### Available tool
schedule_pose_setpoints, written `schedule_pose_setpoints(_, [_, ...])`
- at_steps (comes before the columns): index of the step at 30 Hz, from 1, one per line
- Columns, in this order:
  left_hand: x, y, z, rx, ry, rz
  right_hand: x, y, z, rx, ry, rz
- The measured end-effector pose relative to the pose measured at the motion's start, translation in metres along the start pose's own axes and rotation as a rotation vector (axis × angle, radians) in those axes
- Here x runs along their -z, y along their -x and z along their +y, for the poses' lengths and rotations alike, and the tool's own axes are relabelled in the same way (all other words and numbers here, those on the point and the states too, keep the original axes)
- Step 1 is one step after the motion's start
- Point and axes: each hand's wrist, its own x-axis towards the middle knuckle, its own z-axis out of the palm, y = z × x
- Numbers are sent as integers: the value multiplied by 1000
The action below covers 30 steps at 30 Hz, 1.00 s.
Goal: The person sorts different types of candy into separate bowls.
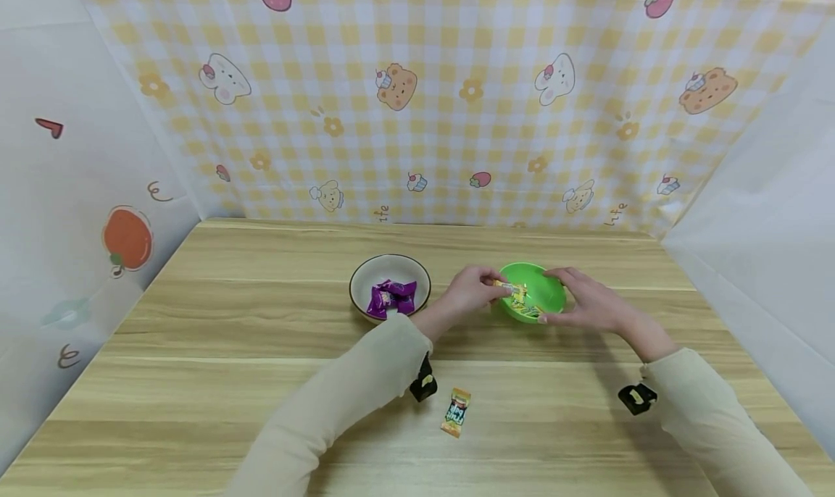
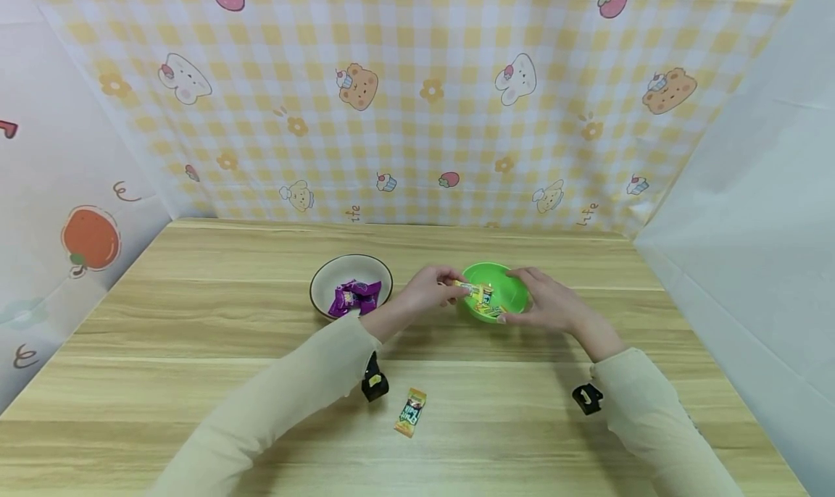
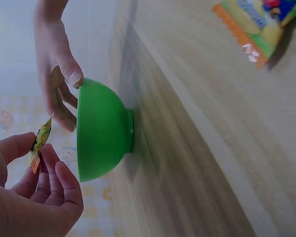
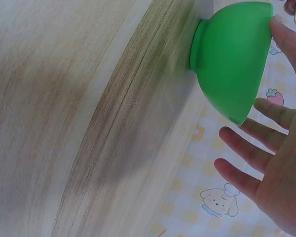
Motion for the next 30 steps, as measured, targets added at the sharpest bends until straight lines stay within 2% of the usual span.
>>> schedule_pose_setpoints(11, [-9,-15,10,6,-38,55,2,0,-2,-7,-6,-14])
schedule_pose_setpoints(20, [-21,-19,18,-23,-198,109,1,0,-1,-12,-1,-20])
schedule_pose_setpoints(23, [-24,-19,19,-29,-228,102,1,0,-1,-10,-2,-19])
schedule_pose_setpoints(30, [-26,-11,18,-29,-215,54,1,1,-1,0,-8,-14])
